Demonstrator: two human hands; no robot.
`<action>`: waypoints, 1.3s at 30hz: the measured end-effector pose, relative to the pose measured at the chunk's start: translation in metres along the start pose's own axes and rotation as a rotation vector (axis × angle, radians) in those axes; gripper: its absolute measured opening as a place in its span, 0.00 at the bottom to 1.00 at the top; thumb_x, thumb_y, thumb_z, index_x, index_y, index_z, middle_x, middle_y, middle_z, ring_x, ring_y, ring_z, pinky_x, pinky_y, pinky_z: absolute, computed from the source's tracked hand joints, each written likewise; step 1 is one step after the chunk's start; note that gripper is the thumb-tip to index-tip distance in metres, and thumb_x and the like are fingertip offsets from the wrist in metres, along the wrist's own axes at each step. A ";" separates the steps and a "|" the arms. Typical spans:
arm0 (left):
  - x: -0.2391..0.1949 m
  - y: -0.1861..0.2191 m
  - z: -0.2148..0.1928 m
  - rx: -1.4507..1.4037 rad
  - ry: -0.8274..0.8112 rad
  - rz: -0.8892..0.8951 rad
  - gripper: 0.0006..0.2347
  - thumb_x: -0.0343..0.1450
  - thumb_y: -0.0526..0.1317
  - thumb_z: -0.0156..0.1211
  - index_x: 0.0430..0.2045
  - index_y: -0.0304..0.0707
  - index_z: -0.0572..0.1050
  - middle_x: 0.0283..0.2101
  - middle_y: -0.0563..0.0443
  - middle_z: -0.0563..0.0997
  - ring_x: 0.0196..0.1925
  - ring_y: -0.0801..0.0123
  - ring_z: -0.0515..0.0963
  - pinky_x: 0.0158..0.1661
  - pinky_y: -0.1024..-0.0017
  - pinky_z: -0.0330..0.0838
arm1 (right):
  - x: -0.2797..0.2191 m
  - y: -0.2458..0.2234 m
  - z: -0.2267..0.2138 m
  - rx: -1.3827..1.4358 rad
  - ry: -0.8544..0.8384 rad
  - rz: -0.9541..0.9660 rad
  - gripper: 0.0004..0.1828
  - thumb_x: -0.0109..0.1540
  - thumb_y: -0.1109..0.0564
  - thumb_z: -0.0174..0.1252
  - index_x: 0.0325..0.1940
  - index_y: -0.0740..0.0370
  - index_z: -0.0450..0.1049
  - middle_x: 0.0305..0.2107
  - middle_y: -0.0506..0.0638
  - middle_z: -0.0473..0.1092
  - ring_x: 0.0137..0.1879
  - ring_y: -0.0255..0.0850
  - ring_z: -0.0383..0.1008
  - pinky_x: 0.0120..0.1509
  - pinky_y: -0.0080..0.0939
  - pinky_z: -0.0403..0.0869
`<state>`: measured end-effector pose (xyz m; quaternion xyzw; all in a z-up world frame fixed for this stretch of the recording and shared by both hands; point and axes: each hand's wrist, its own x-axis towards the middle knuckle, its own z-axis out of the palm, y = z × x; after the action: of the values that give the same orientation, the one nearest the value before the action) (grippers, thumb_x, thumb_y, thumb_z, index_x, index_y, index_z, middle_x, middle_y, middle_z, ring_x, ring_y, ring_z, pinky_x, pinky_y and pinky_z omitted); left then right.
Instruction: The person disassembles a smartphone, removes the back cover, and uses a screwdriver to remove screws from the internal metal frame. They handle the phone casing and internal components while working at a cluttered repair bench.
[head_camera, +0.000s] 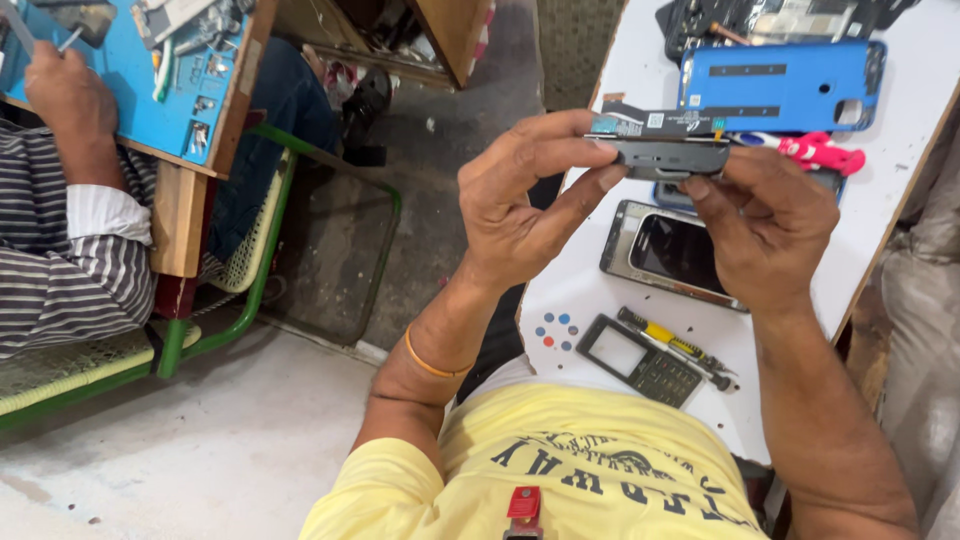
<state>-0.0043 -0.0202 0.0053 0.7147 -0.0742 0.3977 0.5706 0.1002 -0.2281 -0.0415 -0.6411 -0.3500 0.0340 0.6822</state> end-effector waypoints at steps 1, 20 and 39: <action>0.000 -0.001 0.001 0.013 0.000 0.012 0.10 0.72 0.26 0.72 0.44 0.36 0.80 0.48 0.47 0.82 0.47 0.72 0.85 0.47 0.79 0.82 | 0.002 -0.002 0.000 0.011 0.002 -0.002 0.07 0.70 0.72 0.63 0.52 0.73 0.75 0.46 0.54 0.74 0.49 0.32 0.76 0.49 0.27 0.77; -0.001 -0.001 0.000 0.066 -0.083 0.103 0.11 0.67 0.29 0.76 0.39 0.40 0.81 0.48 0.48 0.83 0.43 0.73 0.86 0.42 0.79 0.84 | 0.005 0.002 -0.002 0.150 -0.008 -0.007 0.09 0.73 0.64 0.65 0.56 0.69 0.75 0.51 0.56 0.75 0.57 0.38 0.78 0.62 0.33 0.80; -0.001 0.004 0.002 0.018 0.123 -0.077 0.04 0.76 0.35 0.66 0.41 0.34 0.79 0.39 0.49 0.83 0.39 0.77 0.82 0.42 0.82 0.78 | -0.004 0.006 -0.002 0.016 -0.134 0.134 0.08 0.65 0.69 0.65 0.47 0.73 0.76 0.35 0.54 0.76 0.31 0.31 0.73 0.32 0.27 0.72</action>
<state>-0.0059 -0.0238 0.0073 0.6964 -0.0080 0.4191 0.5825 0.1004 -0.2308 -0.0485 -0.6536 -0.3510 0.1251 0.6587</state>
